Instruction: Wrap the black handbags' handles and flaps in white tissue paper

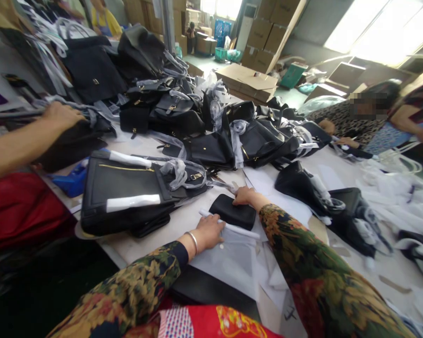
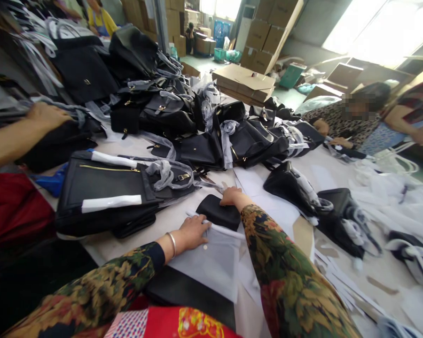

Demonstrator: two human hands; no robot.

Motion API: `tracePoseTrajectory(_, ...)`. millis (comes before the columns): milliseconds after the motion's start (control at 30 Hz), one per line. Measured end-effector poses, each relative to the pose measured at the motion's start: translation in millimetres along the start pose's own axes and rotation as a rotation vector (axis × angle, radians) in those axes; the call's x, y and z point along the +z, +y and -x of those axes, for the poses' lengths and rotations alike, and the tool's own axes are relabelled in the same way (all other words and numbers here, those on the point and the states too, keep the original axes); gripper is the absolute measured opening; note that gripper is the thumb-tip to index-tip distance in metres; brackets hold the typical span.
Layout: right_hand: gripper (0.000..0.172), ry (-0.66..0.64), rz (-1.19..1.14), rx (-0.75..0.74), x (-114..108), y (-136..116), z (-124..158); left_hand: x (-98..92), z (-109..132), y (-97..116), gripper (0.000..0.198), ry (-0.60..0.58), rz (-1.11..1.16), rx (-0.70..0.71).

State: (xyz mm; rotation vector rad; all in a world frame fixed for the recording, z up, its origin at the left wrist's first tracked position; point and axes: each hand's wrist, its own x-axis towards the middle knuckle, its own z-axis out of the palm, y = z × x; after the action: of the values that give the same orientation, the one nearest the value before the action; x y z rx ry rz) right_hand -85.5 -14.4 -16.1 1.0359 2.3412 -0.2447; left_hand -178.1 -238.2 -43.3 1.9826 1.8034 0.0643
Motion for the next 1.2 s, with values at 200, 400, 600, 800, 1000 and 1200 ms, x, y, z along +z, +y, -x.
tracePoseTrajectory(200, 0.042, 0.039, -0.186, -0.115, -40.6, 7.7, 32.4, -3.4, 1.0, 1.2, 0.059, -0.026, 0.0, 0.0)
tracePoseTrajectory(400, 0.055, 0.144, -0.415, -0.24, -24.3, 1.2, 76.0, -0.3, -0.1, 0.5, 0.061, -0.015, 0.006, 0.0)
tracePoseTrajectory(600, 0.031, 0.362, -0.547, -0.159, 30.8, -4.6, 100.3, 2.5, 0.0, 1.7, 0.06, 0.005, 0.0, 0.012)
tracePoseTrajectory(800, 0.018, 0.368, -0.576, -0.287, 55.3, -30.7, 131.5, 10.3, -4.2, 1.3, 0.053, -0.002, -0.002, -0.035)
tracePoseTrajectory(1000, 0.02, 0.401, -0.88, -0.148, 105.6, -45.6, 149.4, 6.5, 3.6, -7.6, 0.056, 0.054, 0.057, 0.167)
tracePoseTrajectory(1200, 0.023, 0.351, -1.04, -0.135, 135.2, -49.8, 155.8, -13.2, 44.4, -8.4, 0.062, -0.001, 0.043, 0.13)
